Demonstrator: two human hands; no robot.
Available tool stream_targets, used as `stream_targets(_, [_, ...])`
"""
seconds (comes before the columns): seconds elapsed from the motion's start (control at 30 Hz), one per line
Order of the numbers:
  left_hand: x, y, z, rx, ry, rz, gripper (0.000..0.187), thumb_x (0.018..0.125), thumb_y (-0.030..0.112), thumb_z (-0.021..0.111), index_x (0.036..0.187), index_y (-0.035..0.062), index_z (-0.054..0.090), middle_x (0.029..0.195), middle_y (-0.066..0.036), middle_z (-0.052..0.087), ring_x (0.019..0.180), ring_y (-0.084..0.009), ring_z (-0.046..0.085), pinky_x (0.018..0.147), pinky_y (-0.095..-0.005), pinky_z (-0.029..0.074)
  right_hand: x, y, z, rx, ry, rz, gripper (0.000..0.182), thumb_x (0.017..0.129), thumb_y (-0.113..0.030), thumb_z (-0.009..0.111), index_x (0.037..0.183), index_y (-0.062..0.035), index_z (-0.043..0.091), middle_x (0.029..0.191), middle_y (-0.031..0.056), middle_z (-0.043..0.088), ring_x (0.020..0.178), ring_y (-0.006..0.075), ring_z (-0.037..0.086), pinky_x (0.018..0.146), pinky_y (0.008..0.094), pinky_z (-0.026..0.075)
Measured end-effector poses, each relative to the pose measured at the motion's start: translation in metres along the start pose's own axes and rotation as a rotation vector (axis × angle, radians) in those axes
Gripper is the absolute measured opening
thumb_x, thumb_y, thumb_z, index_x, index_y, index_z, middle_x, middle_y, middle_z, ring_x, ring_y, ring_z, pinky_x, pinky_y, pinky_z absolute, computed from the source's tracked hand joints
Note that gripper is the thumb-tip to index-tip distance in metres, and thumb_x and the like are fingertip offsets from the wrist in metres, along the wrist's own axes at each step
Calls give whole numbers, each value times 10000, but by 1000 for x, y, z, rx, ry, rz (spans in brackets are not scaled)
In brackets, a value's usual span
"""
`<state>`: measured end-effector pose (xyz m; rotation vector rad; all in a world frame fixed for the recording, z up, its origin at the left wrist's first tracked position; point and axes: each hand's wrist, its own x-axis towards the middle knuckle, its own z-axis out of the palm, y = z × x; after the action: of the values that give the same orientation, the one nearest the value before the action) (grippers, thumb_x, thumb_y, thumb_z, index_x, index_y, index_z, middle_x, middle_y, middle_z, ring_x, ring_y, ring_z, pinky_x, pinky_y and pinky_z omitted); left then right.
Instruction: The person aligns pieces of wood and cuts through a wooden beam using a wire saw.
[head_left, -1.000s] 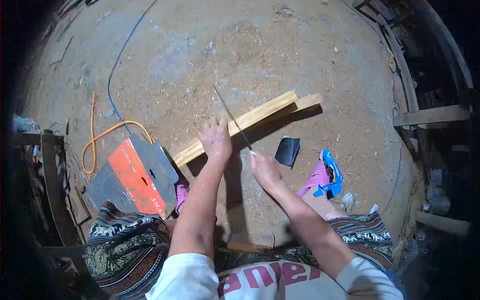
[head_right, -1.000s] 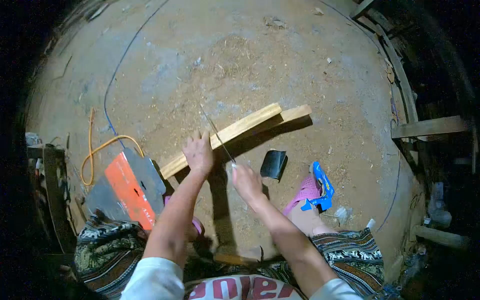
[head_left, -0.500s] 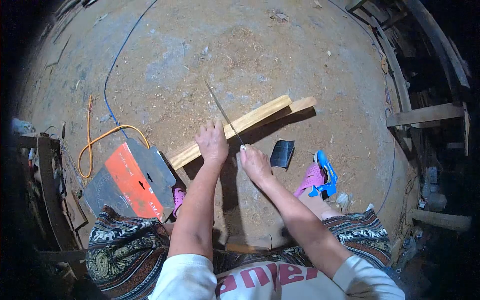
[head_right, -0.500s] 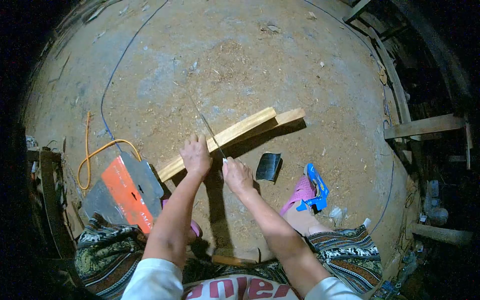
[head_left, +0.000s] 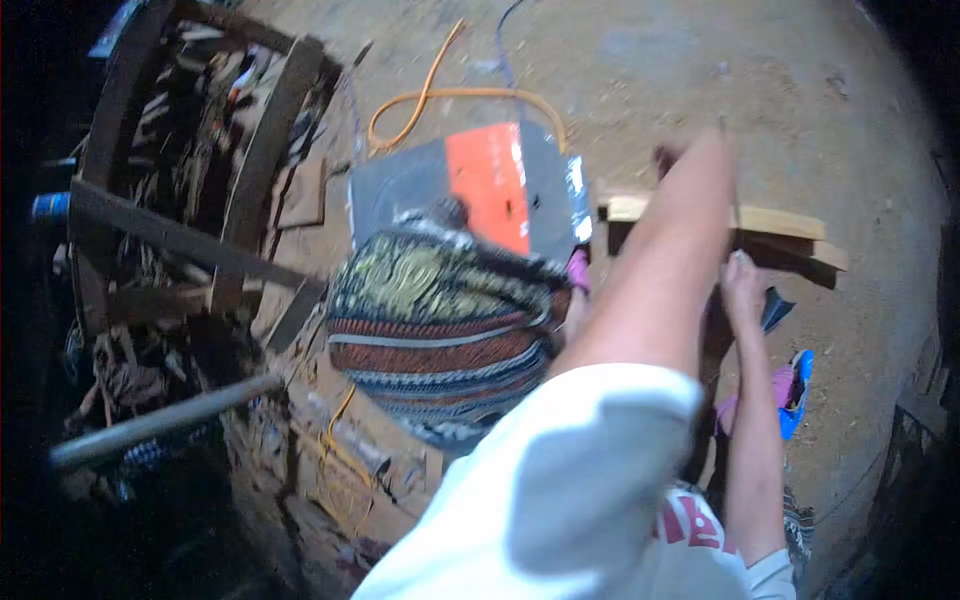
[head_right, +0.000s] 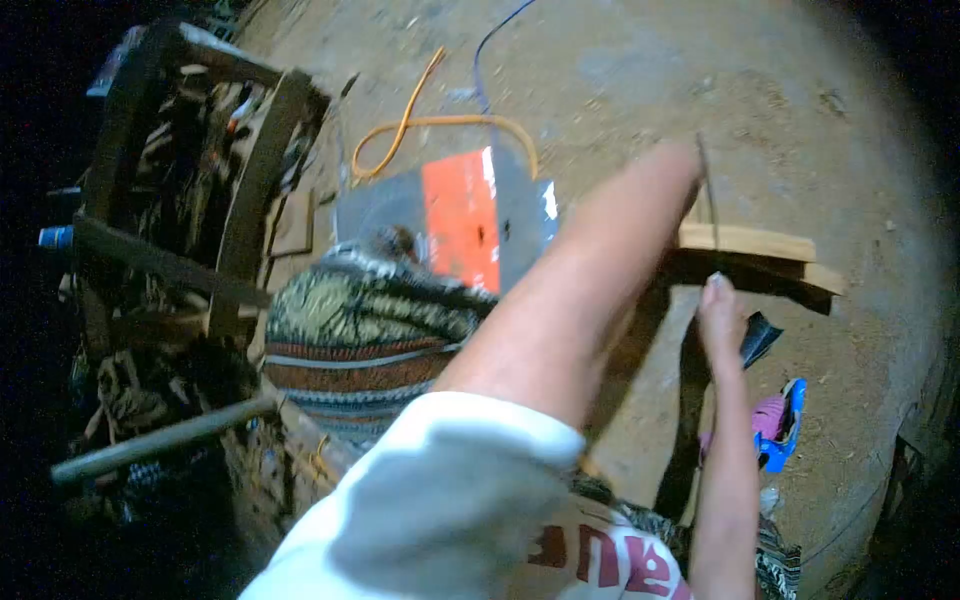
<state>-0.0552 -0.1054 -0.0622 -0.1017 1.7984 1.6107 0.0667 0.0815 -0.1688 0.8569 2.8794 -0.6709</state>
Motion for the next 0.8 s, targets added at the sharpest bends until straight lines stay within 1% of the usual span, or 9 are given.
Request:
stream_targets(0.03, [156,43,18,99,23,-24,567,775,449,688,1219,101,626,1223,-152,616,1186,-273,550,984,-492,409,-2,-8,0,-6,56,9,367,969,-346,451,1066,-30,611,956,272,652,856,462,629,751,519,499])
stream_targets(0.17, [102,112,-156,589,70,42,473,788,371,661,1154,72,639,1143,-177,635,1090,-305,590,898,-482,452,-7,-9,66,122,446,-263,327,943,-317,483,1108,-73,625,1003,227,659,903,403,629,810,477,491])
stream_targets(0.3, [128,205,-82,1060,-32,290,382,801,292,635,1090,43,653,1062,-201,654,993,-337,630,812,-473,496,30,35,70,58,1009,-421,315,918,-289,515,1150,-115,638,1050,182,666,949,343,629,869,436,483])
stream_targets(0.37, [137,205,-4,1239,-129,410,338,807,253,621,1058,28,660,1022,-214,663,945,-353,650,769,-468,517,10,54,63,-387,111,-317,181,904,-186,505,946,-45,609,941,158,644,876,327,615,709,433,476])
stream_targets(0.4, [141,206,30,1325,-162,473,317,810,233,615,1041,21,663,1002,-220,668,921,-361,660,747,-466,528,23,58,75,111,14,-183,175,919,-183,482,874,-45,581,891,162,631,819,349,616,660,440,472])
stream_targets(0.5, [76,130,57,1215,109,486,271,857,215,581,1034,25,656,1022,-206,669,954,-363,652,801,-467,525,1,-3,22,108,178,-95,321,981,-261,408,919,23,544,899,274,593,837,465,594,723,549,468])
stream_targets(0.63, [94,-9,61,1225,80,360,394,867,239,556,1243,127,576,1193,-210,580,1046,-410,575,858,-504,487,-3,2,25,-779,145,-341,152,865,-127,552,1004,-71,579,897,84,581,778,188,591,632,299,505])
stream_targets(0.73, [133,-91,64,1433,291,661,382,885,290,504,1180,80,630,1099,-239,626,1001,-420,598,852,-528,473,-6,-12,8,-87,79,-137,296,980,-254,406,918,-26,584,830,229,641,755,399,654,655,507,546])
stream_targets(0.8, [129,-73,89,1008,321,87,465,942,401,435,1005,33,712,1092,-291,628,1065,-406,592,971,-534,383,-6,-17,4,85,97,11,339,998,-302,399,924,-18,568,854,239,639,796,421,651,685,534,533])
